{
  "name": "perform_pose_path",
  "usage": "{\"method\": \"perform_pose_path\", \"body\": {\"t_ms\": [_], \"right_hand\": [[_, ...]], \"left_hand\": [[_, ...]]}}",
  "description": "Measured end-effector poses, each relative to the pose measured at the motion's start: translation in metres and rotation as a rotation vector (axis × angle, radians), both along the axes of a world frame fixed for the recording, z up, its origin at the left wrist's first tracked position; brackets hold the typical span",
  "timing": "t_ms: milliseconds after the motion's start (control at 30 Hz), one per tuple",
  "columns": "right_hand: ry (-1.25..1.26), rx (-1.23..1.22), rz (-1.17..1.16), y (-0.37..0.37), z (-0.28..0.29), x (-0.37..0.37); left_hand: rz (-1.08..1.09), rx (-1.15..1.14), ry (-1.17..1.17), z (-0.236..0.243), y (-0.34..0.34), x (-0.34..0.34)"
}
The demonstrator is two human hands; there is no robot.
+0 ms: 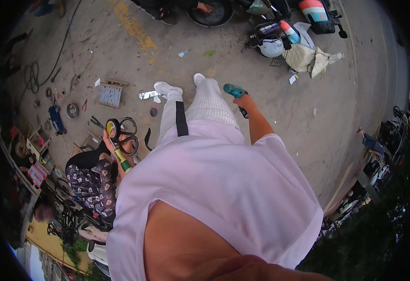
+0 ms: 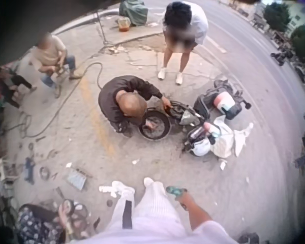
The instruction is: The person sits on the ground and uses a zip tie to secure a cable on the front wheel area of a teal scooter. They then stand, pick up a pair of scissors and a drill, and later use a tire pump to inflate a bicycle tire.
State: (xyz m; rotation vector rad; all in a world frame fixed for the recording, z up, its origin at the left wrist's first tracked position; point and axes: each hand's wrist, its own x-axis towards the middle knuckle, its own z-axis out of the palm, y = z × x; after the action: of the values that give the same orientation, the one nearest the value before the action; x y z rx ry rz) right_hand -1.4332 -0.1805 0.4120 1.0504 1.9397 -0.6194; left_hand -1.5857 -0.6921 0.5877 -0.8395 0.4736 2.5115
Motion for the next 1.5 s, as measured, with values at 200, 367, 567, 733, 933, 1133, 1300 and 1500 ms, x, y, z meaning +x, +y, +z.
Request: {"method": "perform_pose_path", "body": {"t_ms": [200,367,567,733,933,1133,1300,1500], "right_hand": [[-0.142,-0.146,-0.084,-0.011,-0.004,-0.007],[-0.110,-0.150,-0.092,-0.010,-0.019,0.002],[-0.121,-0.161,-0.056,-0.011,-0.007,-0.006],[-0.047,-0.111,-0.055,-0.007,-0.017,0.008],[-0.106,-0.124,-0.040,-0.010,-0.016,0.007],[-0.143,-0.158,-0.033,-0.011,-0.016,0.006],[-0.142,-0.162,-0.032,-0.012,-0.018,0.000],[-0.118,-0.150,-0.004,-0.013,-0.012,-0.012]], "left_hand": [[0.077,-0.035,-0.035,0.001,0.019,0.003],[0.086,0.053,-0.031,-0.006,0.026,0.010],[0.165,0.018,-0.109,0.002,0.033,0.017],[0.106,-0.002,-0.096,-0.001,0.032,0.020],[0.055,0.091,-0.091,-0.012,0.023,0.031],[0.069,0.079,-0.116,-0.010,0.030,0.036],[0.065,0.087,-0.073,-0.017,0.029,0.040],[0.061,0.160,-0.042,-0.020,0.029,0.041]]}}
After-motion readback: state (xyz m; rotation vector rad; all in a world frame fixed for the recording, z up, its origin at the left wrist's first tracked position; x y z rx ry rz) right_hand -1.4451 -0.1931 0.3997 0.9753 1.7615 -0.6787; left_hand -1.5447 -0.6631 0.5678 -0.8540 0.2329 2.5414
